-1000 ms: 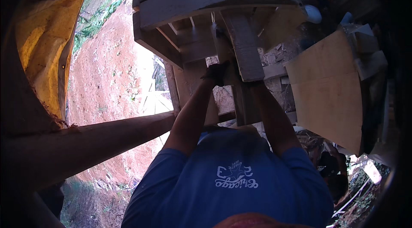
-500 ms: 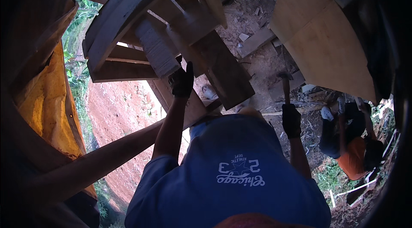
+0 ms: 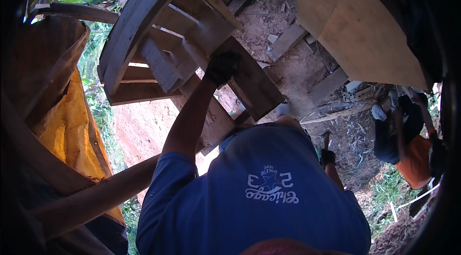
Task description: The person builds a wooden chair by hammering slats into the frame and attaching larger support pieces by hand while other workers assist in the background.
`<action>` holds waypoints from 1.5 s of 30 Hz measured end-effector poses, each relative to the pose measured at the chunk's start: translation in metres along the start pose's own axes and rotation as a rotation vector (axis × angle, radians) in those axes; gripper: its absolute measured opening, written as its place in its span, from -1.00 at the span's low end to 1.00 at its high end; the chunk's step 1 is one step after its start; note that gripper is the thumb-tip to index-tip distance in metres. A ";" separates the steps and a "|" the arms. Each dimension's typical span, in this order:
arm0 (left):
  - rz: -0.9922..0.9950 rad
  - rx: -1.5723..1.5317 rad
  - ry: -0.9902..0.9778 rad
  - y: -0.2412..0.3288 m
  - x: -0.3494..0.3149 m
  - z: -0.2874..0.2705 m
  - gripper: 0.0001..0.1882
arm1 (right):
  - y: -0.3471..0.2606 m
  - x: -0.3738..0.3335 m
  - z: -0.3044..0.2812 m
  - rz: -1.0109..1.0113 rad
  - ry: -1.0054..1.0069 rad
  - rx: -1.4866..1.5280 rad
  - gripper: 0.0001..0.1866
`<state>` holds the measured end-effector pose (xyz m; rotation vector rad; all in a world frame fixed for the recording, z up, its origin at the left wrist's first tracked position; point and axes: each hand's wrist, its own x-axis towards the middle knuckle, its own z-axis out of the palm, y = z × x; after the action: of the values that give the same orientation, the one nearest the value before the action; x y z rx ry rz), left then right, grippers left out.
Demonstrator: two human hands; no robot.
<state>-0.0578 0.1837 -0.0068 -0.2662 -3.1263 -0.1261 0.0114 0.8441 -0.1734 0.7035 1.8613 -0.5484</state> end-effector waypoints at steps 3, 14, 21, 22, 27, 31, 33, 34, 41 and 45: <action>0.064 0.024 0.110 -0.004 -0.002 0.009 -0.63 | 0.033 0.011 0.013 -0.181 0.015 -0.077 -0.53; -0.137 -0.182 -0.028 0.005 0.005 -0.012 -0.65 | -0.018 0.031 0.024 -0.358 0.033 -0.001 -0.55; -0.087 -0.301 0.162 -0.010 -0.012 0.022 -0.68 | -0.094 0.004 0.012 -0.202 0.025 0.166 -0.62; -0.083 -0.270 0.192 -0.007 -0.012 0.025 -0.69 | -0.101 0.004 0.010 -0.214 0.022 0.145 -0.63; -0.221 -0.111 0.039 0.019 -0.002 0.015 -0.72 | -0.099 0.010 0.001 -0.473 0.053 -0.173 -0.59; -0.409 0.054 0.168 0.015 -0.011 0.040 -0.69 | -0.081 0.038 -0.014 -0.743 0.371 -0.811 -0.48; -0.461 -0.153 0.463 0.015 -0.015 0.053 -0.69 | -0.108 -0.007 -0.018 -0.529 0.218 -0.506 -0.45; -0.498 -0.470 0.620 0.029 -0.014 0.024 -0.69 | -0.107 0.002 -0.022 -0.576 0.298 -0.619 -0.46; -0.933 -0.673 0.758 0.045 -0.103 -0.031 -0.74 | -0.225 -0.076 -0.015 -0.927 0.411 -0.408 -0.58; -0.956 -0.446 0.829 0.012 -0.141 -0.039 -0.90 | -0.293 -0.107 -0.002 -0.822 -0.066 0.241 -0.83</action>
<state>0.0828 0.1681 0.0320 1.0111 -2.0974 -0.7000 -0.1585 0.6099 -0.0578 0.0262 1.9974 -1.3151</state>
